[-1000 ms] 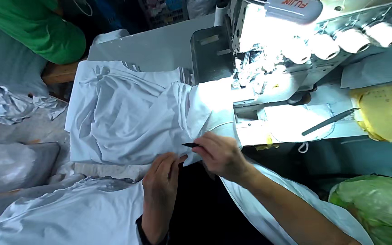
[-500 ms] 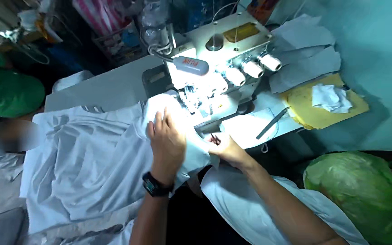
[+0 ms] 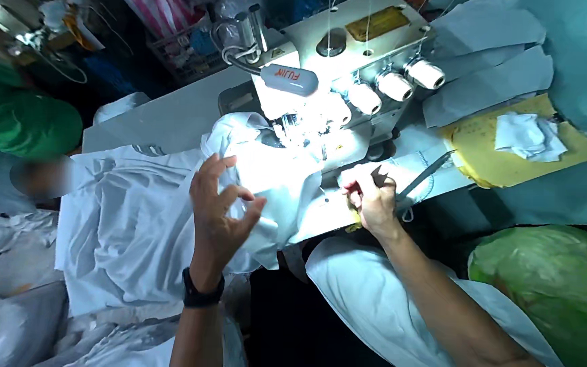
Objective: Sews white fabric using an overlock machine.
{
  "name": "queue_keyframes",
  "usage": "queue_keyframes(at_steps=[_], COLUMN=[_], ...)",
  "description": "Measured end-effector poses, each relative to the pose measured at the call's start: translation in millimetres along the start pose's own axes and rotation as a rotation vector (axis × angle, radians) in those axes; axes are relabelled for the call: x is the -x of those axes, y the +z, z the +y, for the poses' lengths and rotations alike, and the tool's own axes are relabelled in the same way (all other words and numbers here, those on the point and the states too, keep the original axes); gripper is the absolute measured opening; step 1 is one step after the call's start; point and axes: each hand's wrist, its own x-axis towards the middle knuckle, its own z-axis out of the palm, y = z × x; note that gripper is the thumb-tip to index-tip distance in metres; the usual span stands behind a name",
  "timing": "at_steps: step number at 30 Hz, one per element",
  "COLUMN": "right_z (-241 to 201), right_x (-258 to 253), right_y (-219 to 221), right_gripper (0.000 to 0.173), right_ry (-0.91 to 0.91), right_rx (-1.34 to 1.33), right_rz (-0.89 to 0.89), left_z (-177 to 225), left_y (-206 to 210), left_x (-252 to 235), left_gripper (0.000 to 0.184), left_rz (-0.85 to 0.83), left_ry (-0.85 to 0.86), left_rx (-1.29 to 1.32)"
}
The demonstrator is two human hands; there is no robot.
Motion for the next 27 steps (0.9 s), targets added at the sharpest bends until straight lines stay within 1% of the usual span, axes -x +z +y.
queue_keyframes(at_steps=[1, 2, 3, 4, 5, 6, 7, 8, 9, 10, 11, 12, 14, 15, 16, 18, 20, 21, 22, 23, 25, 27], right_z=[-2.0, -2.1, -1.1, 0.7, 3.1, 4.5, 4.4, 1.7, -3.2, -7.9, -11.5, -13.7, -18.4, -20.4, -21.9, -24.7, -24.1, -20.7, -15.8, -10.2, -5.1, -10.6], right_x=[7.9, 16.9, 25.7, 33.8, 41.5, 50.3, 58.3, 62.9, 64.0, 62.8, 60.5, 57.7, 51.6, 48.7, 46.0, 43.8, 48.4, 54.1, 61.0, 68.4, 75.3, 65.2], right_y=[9.3, 20.1, 32.0, 43.8, 55.9, 66.4, 74.4, 80.8, 86.0, 89.0, 89.9, 89.6, 85.8, 83.1, 80.3, 76.2, 71.1, 67.9, 63.0, 57.0, 43.8, 28.6], right_gripper=[0.035, 0.030, 0.023, 0.018, 0.020, 0.029, 0.038, 0.037, 0.026, 0.013, 0.004, 0.004, 0.004, 0.003, 0.008, 0.019, 0.027, 0.028, 0.026, 0.022, 0.023, 0.020], right_ry=[-0.092, -0.190, -0.284, -0.339, -0.333, -0.243, -0.097, 0.060, 0.203, 0.302, 0.332, 0.295, 0.097, -0.015, -0.116, -0.236, -0.210, -0.180, -0.179, -0.229, -0.389, -0.514], right_rx=[0.034, 0.080, 0.127, 0.166, 0.188, 0.195, 0.180, 0.129, 0.044, -0.055, -0.123, -0.146, -0.048, 0.006, 0.052, 0.123, 0.188, 0.215, 0.242, 0.265, 0.232, 0.248], right_rz=[-0.039, -0.105, -0.183, -0.264, -0.328, -0.377, -0.417, -0.445, -0.460, -0.469, -0.476, -0.479, -0.499, -0.512, -0.525, -0.524, -0.526, -0.536, -0.557, -0.579, -0.581, -0.439], left_z=[-0.7, -4.1, -8.8, -12.0, -12.4, -10.3, -7.3, -4.7, -3.0, -1.8, -1.6, -2.0, -4.0, -5.4, -6.5, -6.3, -2.8, 0.9, 6.3, 12.1, 21.6, 29.3], left_y=[-0.1, 2.3, 5.0, 4.9, 2.1, -2.0, -5.5, -7.8, -8.5, -8.0, -7.2, -6.7, -9.2, -11.3, -12.6, -14.0, -16.6, -18.4, -19.1, -19.2, -17.7, -9.9], left_x=[14.4, 28.0, 39.3, 46.4, 49.1, 49.0, 47.8, 45.5, 42.8, 40.1, 37.4, 34.2, 25.2, 19.7, 14.2, 5.3, -1.3, -4.7, -8.7, -13.1, -22.9, -33.9], left_gripper=[0.038, 0.036, 0.031, 0.028, 0.027, 0.025, 0.023, 0.021, 0.020, 0.020, 0.022, 0.028, 0.057, 0.067, 0.068, 0.054, 0.035, 0.026, 0.019, 0.014, 0.012, 0.017], left_rz=[-0.070, -0.122, -0.128, -0.096, -0.048, -0.013, 0.006, 0.017, 0.024, 0.023, 0.007, -0.023, -0.134, -0.200, -0.246, -0.279, -0.250, -0.222, -0.184, -0.144, -0.067, -0.008], left_ry=[-0.041, -0.065, -0.074, -0.073, -0.054, -0.022, 0.015, 0.053, 0.085, 0.103, 0.109, 0.107, 0.086, 0.070, 0.068, 0.091, 0.113, 0.117, 0.123, 0.139, 0.171, 0.187], left_rx=[-0.118, -0.191, -0.188, -0.126, -0.048, 0.018, 0.061, 0.081, 0.100, 0.124, 0.143, 0.145, 0.102, 0.088, 0.090, 0.154, 0.300, 0.371, 0.416, 0.430, 0.402, 0.357])
